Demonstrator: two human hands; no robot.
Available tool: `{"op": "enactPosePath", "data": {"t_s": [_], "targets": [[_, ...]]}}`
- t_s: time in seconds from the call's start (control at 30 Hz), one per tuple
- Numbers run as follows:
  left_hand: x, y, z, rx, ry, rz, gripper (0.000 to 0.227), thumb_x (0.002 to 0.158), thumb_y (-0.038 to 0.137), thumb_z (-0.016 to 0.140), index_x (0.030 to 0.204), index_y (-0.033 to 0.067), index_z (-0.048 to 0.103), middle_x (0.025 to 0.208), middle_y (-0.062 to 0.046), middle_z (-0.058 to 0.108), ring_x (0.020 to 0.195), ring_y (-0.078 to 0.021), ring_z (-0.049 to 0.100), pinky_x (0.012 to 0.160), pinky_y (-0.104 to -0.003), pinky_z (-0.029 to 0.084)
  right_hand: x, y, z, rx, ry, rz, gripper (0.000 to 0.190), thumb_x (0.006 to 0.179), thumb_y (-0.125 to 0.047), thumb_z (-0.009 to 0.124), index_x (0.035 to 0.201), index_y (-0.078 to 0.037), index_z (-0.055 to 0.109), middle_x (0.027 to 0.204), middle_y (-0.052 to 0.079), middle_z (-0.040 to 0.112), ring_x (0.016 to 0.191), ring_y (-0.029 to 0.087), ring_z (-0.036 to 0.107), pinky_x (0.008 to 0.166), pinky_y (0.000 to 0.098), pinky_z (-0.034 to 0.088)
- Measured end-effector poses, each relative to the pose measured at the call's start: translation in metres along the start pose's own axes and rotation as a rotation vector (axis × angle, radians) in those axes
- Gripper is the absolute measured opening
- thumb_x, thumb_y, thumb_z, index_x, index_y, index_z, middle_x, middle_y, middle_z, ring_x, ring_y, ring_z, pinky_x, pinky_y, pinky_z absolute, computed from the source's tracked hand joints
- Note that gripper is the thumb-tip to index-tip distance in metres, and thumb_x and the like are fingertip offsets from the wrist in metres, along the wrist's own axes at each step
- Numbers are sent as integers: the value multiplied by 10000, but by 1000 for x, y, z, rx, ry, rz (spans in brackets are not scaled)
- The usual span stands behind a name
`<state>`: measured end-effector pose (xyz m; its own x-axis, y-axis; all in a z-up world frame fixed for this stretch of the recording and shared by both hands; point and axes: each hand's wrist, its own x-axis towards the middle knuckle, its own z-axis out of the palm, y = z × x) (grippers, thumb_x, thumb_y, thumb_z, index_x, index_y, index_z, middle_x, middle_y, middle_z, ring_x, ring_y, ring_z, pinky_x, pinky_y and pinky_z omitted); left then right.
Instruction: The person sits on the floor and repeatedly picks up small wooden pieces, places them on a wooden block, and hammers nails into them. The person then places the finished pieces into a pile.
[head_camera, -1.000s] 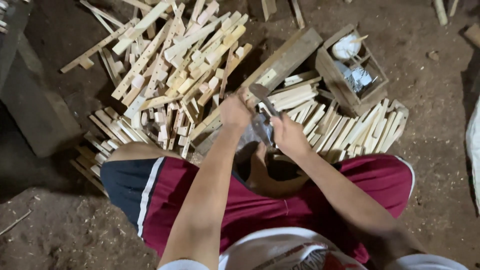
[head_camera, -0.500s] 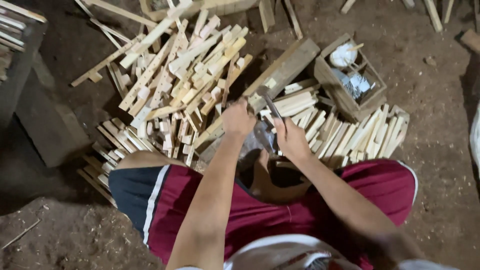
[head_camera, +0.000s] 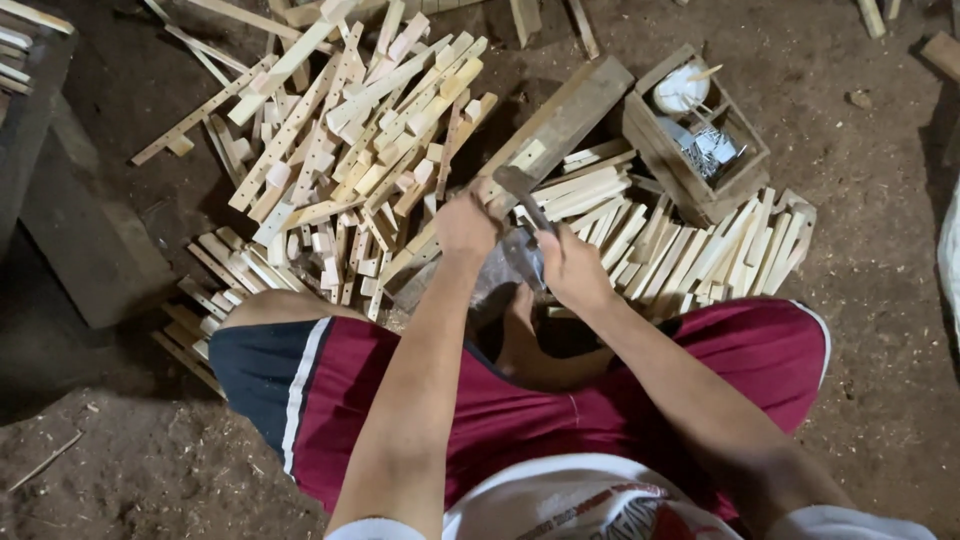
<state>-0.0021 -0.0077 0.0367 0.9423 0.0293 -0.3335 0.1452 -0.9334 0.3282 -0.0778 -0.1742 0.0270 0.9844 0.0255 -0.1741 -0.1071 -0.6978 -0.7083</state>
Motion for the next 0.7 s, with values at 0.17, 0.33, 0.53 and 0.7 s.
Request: {"op": "enactPosePath", "data": {"t_s": [0.17,0.33,0.53,0.7], "targets": [[22,-17,26,-22,50,126,270,1009,329,504,1137,109,597,804,-109,685,721,-288,719,629,-436,599,7,-7,-12,-30,102,31,510,1122,-464,364,1027,-39,629,788,262,711,832,478,716,688,579,554],[3,-15,6,-281,47,17,619,981,384,669,1484,116,429,1242,-192,665,1179,-381,671,972,-522,577,22,-16,-34,-50,262,100,436,1112,-411,417,1238,-51,627,861,263,717,885,467,709,743,573,553],[9,-30,-17,-926,325,-343,342,882,317,690,1125,86,759,902,-155,740,871,-286,741,769,-396,582,84,45,-11,-89,290,36,363,1037,-241,579,1328,-26,603,965,319,711,952,517,694,810,615,566],[-12,-16,-59,-1938,251,-626,316,979,15,613,1266,-54,501,817,-94,467,691,-268,623,801,-618,686,87,65,9,76,180,205,421,1004,-352,634,1333,-92,669,1094,203,747,1046,353,721,863,461,605]]}}
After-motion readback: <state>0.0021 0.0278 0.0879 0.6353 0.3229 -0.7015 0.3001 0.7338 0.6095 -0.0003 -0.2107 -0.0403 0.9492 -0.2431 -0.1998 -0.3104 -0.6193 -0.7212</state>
